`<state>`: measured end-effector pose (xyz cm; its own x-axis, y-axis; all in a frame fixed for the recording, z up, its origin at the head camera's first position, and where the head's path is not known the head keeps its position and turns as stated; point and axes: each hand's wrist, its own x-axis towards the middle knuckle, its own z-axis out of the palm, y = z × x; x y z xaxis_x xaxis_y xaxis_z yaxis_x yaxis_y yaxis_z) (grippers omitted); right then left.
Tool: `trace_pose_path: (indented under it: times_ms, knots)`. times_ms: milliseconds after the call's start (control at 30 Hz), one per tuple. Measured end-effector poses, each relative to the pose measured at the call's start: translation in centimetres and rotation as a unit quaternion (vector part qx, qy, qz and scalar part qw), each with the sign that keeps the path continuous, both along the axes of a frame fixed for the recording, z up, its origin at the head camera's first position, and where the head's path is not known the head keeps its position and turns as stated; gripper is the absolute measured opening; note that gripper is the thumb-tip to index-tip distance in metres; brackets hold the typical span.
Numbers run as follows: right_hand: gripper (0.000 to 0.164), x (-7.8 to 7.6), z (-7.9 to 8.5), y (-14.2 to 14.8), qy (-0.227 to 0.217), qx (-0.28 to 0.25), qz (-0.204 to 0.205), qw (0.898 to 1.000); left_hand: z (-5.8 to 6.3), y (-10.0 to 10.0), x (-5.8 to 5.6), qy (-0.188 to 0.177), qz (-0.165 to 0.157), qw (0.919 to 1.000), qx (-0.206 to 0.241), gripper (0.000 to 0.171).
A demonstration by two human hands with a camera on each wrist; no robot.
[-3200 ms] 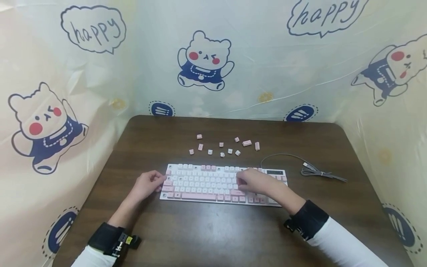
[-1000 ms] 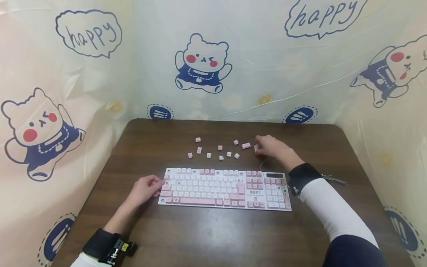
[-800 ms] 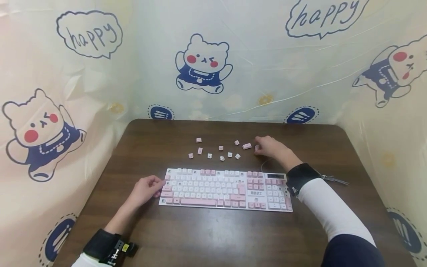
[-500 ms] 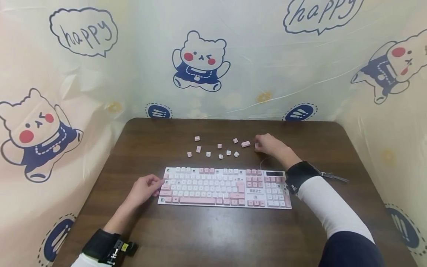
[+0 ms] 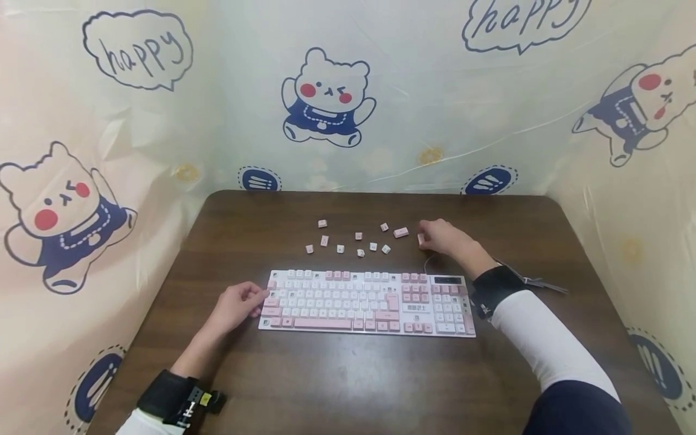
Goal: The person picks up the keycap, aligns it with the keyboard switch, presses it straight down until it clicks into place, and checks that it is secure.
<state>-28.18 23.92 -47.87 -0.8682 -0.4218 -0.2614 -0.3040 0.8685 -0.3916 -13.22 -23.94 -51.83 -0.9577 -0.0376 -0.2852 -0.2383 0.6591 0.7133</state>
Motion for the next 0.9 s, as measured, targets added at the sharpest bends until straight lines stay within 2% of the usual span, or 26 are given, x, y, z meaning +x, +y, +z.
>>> trace_pose_path:
  times_ms: [200,333,500,633,900]
  knots:
    - [0.030,0.7,-0.2,1.0,0.008,-0.018,0.006,1.000,-0.1,0.1,-0.1,0.003,-0.002,1.0000,0.000,0.027]
    - [0.031,1.5,0.3,1.6,0.026,-0.031,0.017,0.999,-0.2,0.1,-0.1,0.009,-0.004,0.9999,-0.001,0.028]
    - [0.034,3.5,1.7,2.3,0.019,-0.043,0.018,0.999,-0.3,0.0,-0.1,0.004,-0.002,1.0000,-0.005,0.028]
    - [0.033,5.4,2.6,2.9,0.003,-0.053,0.003,0.999,-0.1,-0.1,0.0,0.002,-0.002,1.0000,-0.004,0.029]
    - [0.033,8.5,2.7,3.8,-0.026,-0.054,-0.002,0.998,0.2,-0.1,0.1,-0.002,-0.006,1.0000,-0.004,0.031]
